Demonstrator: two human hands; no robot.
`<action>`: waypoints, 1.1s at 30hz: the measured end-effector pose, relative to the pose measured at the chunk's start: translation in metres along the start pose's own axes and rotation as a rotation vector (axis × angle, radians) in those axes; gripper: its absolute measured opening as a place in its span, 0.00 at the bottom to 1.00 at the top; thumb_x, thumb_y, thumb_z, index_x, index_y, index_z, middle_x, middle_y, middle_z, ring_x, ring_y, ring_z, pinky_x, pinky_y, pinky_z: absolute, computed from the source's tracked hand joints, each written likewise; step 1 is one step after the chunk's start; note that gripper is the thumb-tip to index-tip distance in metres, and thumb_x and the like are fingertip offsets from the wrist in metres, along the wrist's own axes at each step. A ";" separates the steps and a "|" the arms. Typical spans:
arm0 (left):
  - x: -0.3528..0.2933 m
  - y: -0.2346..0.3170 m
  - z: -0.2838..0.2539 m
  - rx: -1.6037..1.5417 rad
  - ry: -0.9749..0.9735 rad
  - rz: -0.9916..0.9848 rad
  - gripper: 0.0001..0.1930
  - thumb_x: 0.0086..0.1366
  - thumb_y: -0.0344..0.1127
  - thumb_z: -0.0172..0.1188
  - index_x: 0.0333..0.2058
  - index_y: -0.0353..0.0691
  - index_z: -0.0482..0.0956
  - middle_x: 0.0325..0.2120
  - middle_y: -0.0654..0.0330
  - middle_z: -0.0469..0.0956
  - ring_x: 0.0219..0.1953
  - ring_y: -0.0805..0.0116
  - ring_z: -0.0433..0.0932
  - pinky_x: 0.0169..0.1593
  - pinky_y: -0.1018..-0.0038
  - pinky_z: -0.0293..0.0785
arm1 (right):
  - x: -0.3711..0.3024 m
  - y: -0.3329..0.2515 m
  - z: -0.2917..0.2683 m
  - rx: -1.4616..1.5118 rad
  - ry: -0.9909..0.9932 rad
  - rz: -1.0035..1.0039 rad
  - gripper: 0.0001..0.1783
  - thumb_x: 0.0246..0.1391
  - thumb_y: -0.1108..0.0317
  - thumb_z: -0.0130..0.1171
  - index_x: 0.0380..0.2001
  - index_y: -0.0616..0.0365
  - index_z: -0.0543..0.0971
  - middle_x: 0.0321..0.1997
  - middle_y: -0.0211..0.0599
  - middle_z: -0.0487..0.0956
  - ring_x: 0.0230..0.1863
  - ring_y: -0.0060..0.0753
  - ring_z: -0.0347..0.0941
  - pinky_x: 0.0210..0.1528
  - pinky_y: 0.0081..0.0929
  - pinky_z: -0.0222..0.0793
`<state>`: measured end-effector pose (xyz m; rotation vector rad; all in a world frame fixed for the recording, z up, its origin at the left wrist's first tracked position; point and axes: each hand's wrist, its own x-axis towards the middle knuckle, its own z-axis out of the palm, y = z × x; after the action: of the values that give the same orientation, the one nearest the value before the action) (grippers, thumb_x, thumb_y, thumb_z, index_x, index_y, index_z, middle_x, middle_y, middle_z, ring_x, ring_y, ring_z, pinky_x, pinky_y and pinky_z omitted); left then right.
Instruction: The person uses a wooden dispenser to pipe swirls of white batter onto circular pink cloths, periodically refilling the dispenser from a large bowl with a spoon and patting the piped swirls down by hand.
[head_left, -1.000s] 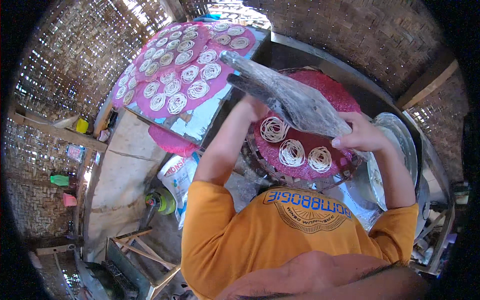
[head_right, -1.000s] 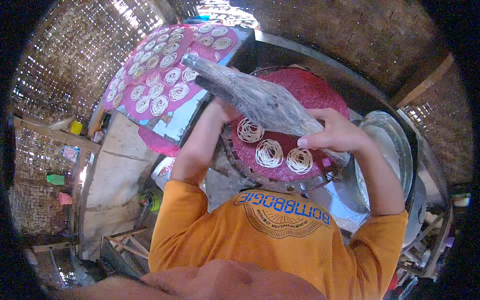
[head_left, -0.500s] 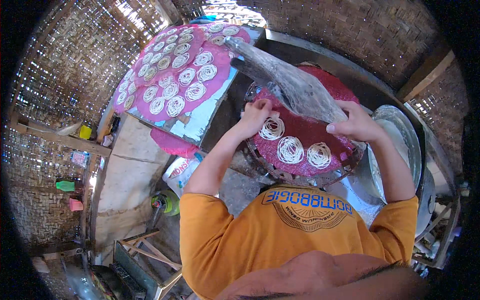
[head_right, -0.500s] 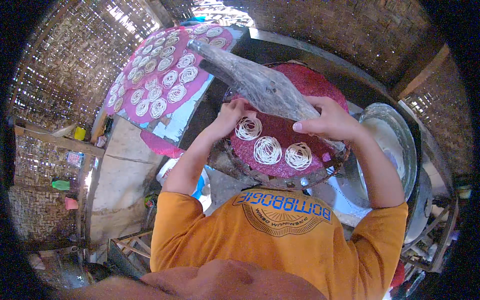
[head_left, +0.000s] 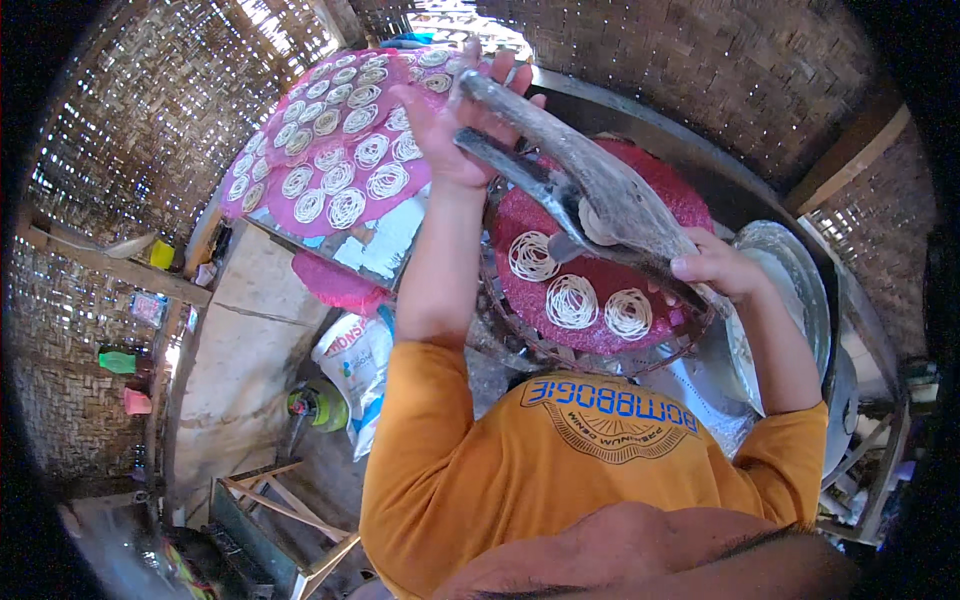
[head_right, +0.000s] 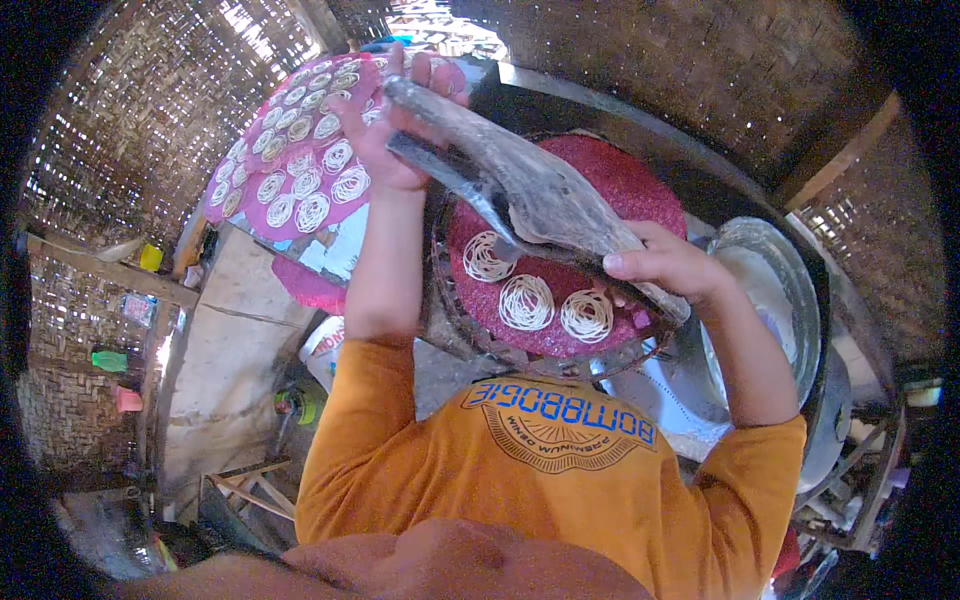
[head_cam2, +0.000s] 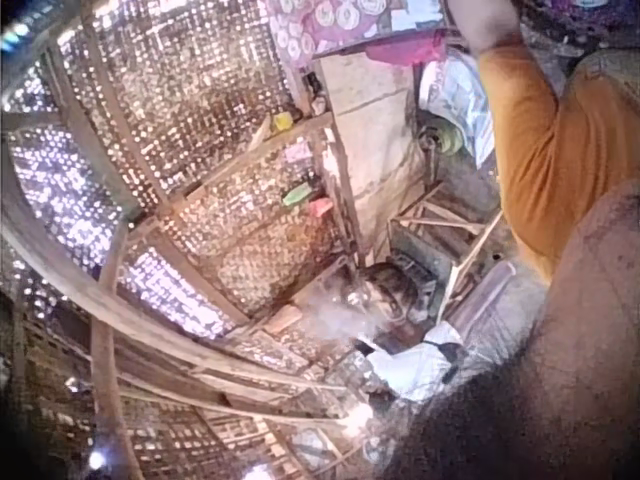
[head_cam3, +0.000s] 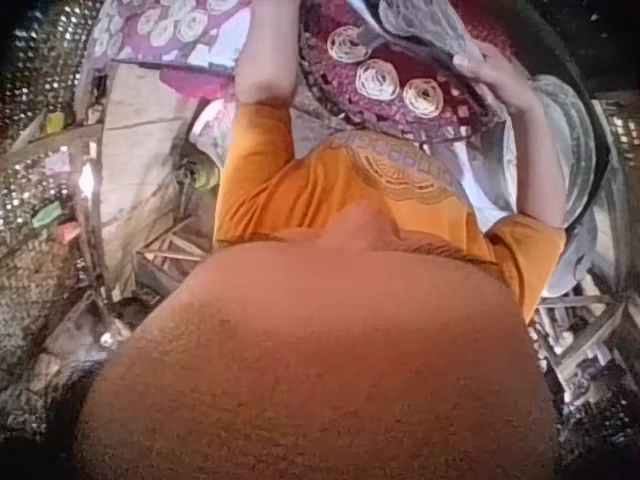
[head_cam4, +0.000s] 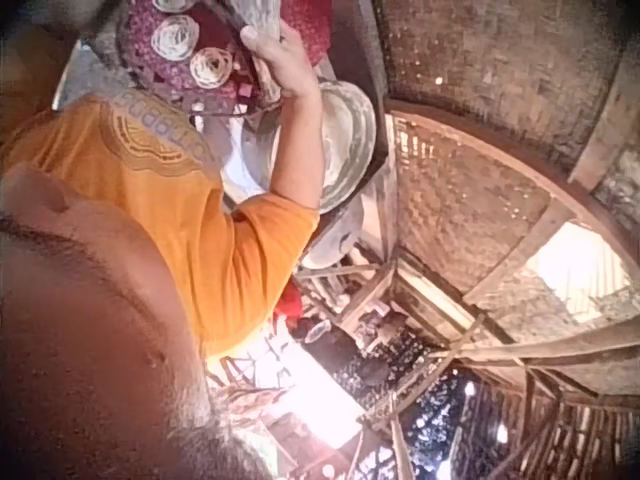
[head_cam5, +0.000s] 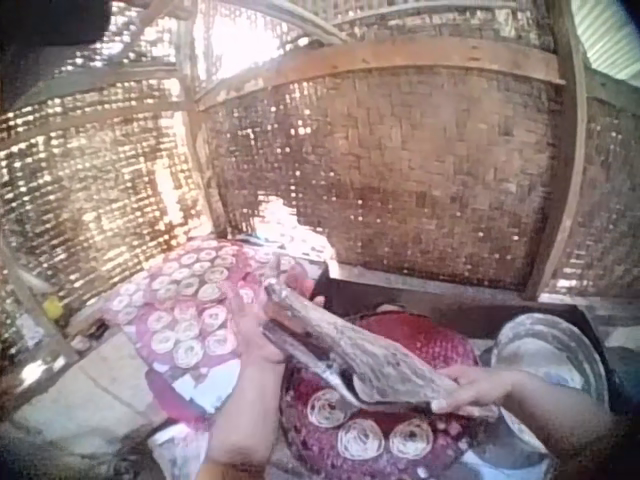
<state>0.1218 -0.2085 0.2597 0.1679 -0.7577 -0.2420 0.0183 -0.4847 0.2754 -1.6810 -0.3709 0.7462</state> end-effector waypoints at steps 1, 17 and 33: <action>0.007 -0.003 -0.007 -0.001 -0.011 0.011 0.42 0.49 0.70 0.39 0.55 0.43 0.53 0.46 0.55 0.67 0.51 0.55 0.62 0.53 0.58 0.56 | -0.002 -0.001 -0.004 0.069 -0.044 0.054 0.29 0.40 0.55 0.58 0.42 0.65 0.68 0.32 0.36 0.74 0.29 0.22 0.70 0.31 0.19 0.67; -0.012 -0.049 -0.056 -0.018 0.346 -0.001 0.34 0.52 0.67 0.40 0.52 0.51 0.59 0.12 0.69 0.65 0.19 0.70 0.66 0.33 0.66 0.68 | -0.009 0.017 -0.023 0.043 0.064 0.329 0.25 0.39 0.52 0.60 0.34 0.62 0.72 0.24 0.36 0.74 0.20 0.24 0.70 0.23 0.23 0.69; -0.005 -0.051 -0.016 0.097 0.350 0.010 0.32 0.52 0.63 0.46 0.47 0.45 0.65 0.11 0.74 0.60 0.17 0.80 0.59 0.34 0.76 0.61 | -0.033 -0.005 -0.016 -0.168 0.151 0.231 0.33 0.34 0.54 0.63 0.42 0.63 0.71 0.27 0.28 0.73 0.25 0.16 0.67 0.26 0.17 0.65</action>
<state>0.1217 -0.2549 0.2332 0.2896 -0.4225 -0.1603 0.0053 -0.5157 0.2904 -1.9478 -0.1376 0.7671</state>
